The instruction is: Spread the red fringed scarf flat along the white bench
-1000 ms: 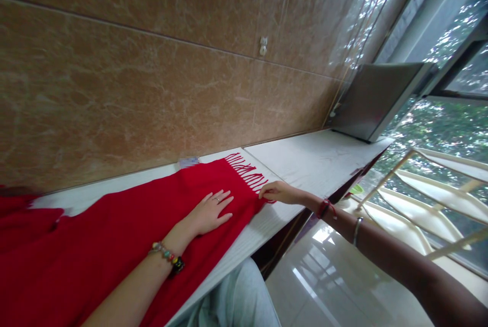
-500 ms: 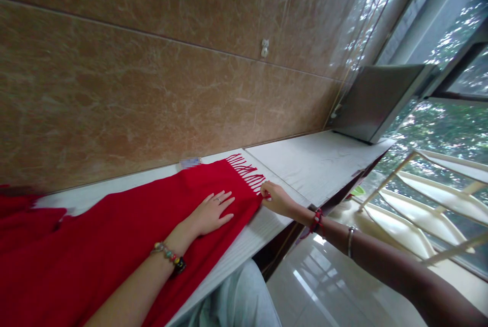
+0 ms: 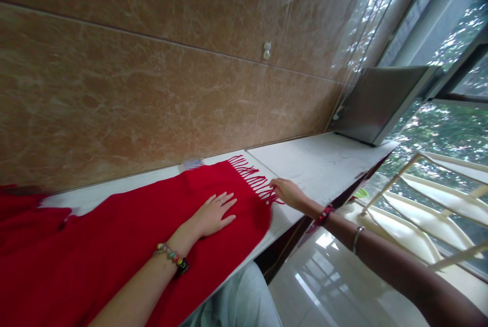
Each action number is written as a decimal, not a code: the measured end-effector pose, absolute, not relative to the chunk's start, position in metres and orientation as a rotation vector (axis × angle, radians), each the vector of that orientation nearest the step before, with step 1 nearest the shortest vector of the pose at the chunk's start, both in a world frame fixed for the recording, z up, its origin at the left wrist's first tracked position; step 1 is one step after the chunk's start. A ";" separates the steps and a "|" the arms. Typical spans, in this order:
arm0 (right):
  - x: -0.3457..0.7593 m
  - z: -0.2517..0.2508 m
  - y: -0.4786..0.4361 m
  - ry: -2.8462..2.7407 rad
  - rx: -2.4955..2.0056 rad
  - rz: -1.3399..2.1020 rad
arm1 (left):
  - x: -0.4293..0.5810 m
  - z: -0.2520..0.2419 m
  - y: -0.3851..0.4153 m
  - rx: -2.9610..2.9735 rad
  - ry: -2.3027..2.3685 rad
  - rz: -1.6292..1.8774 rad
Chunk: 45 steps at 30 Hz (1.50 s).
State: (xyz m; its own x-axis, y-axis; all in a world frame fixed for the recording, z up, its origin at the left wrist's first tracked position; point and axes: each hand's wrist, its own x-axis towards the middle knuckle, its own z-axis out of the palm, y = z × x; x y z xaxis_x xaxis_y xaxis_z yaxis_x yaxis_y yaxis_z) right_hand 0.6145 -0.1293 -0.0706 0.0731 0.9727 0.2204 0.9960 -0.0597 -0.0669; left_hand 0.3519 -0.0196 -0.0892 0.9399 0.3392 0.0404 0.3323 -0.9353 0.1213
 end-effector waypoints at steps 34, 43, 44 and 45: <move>0.589 -0.061 -0.134 -2.582 -1.605 0.073 | 0.349 -0.089 -0.022 2.947 0.600 0.097; 0.650 -0.063 -0.161 -2.353 -1.826 -0.061 | 0.347 -0.087 -0.023 2.941 0.592 0.087; 0.641 -0.063 -0.161 -2.354 -1.733 -0.022 | 0.347 -0.087 -0.023 2.941 0.589 0.089; 0.631 -0.064 -0.162 -2.380 -1.643 0.039 | 0.347 -0.087 -0.023 2.940 0.588 0.091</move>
State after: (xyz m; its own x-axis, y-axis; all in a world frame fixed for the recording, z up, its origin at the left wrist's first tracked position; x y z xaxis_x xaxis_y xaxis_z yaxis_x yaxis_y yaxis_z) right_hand 0.6313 -0.1618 -0.0636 -0.3335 0.9238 0.1879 0.9171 0.3641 -0.1623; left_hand 0.3472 -0.0230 -0.0866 0.9217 0.3867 0.0315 0.3781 -0.9134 0.1505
